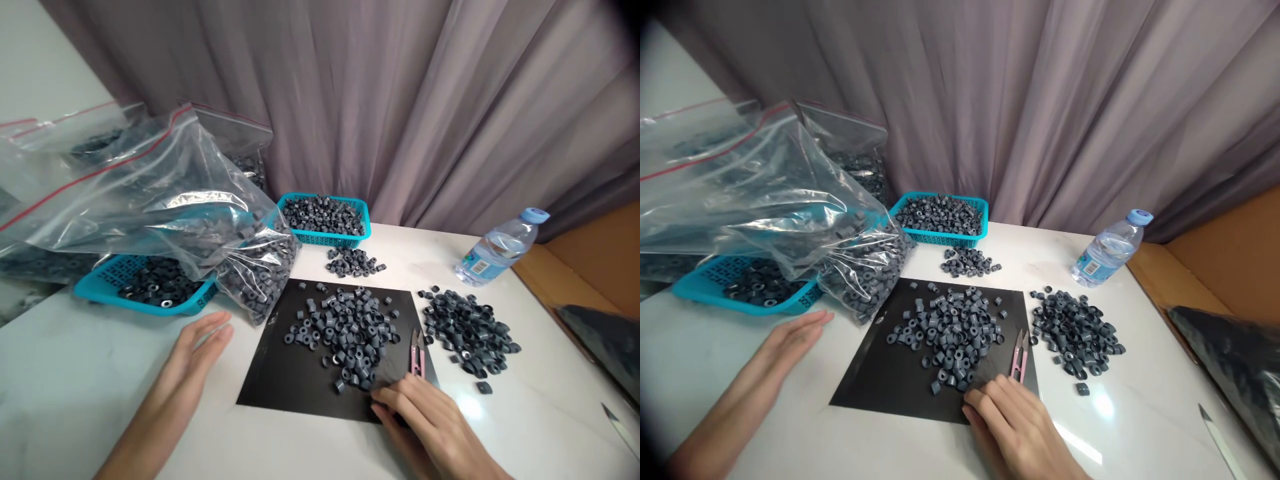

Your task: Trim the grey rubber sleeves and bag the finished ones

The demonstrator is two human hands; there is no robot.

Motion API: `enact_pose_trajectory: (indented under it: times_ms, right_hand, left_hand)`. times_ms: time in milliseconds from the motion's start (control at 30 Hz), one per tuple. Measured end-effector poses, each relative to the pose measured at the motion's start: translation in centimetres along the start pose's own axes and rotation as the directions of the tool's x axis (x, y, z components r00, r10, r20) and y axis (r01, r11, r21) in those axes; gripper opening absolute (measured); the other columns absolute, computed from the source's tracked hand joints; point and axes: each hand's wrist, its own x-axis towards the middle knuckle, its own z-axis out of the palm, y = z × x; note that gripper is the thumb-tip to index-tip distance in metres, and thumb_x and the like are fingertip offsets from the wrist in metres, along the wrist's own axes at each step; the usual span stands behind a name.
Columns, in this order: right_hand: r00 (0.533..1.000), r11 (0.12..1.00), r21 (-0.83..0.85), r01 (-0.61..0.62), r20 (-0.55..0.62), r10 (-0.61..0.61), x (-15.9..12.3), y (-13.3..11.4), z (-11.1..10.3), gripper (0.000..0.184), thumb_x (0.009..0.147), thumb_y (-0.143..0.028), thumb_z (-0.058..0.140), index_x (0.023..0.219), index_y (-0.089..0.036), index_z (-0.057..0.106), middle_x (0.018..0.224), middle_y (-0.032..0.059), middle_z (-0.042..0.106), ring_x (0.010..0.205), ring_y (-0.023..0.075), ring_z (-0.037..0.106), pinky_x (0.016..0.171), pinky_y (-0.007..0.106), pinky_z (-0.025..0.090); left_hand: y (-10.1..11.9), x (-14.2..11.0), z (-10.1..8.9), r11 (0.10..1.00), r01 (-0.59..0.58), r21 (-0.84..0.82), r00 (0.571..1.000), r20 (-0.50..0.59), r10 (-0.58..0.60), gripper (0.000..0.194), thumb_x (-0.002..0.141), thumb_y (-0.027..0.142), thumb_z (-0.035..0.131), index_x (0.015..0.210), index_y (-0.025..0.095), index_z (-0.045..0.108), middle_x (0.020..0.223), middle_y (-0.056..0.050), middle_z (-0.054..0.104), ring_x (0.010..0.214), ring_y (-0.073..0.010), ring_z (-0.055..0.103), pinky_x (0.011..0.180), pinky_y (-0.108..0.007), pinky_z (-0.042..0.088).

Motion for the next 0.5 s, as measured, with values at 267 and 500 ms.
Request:
enact_pose_trajectory:
  times_ms: [267,500]
  right_hand:
    - [1.0,0.999,-0.045,0.023,-0.007,-0.023,3.5,0.7,-1.7,0.014,0.098,-0.01,0.058,0.11,-0.016,0.062,0.092,0.0067,0.067,0.079,0.0179,0.058,0.068,0.031,0.047]
    - [1.0,0.999,-0.035,-0.018,0.009,0.018,1.7,0.8,-0.8,0.016,0.098,-0.008,0.058,0.112,-0.016,0.061,0.093,0.007,0.066,0.079,0.0188,0.057,0.069,0.033,0.046]
  left_hand:
    - [4.5,3.1,7.8,0.411,-0.782,0.468,0.615,0.477,0.627,0.031,0.106,0.025,0.034,0.125,0.019,0.057,0.13,-0.01,0.065,0.128,-0.024,0.058,0.113,-0.042,0.046]
    - [4.2,6.6,10.5,0.258,-0.815,0.52,0.563,0.602,0.567,0.039,0.102,0.012,0.04,0.137,0.017,0.057,0.13,-0.014,0.068,0.119,-0.0289,0.065,0.099,-0.043,0.053]
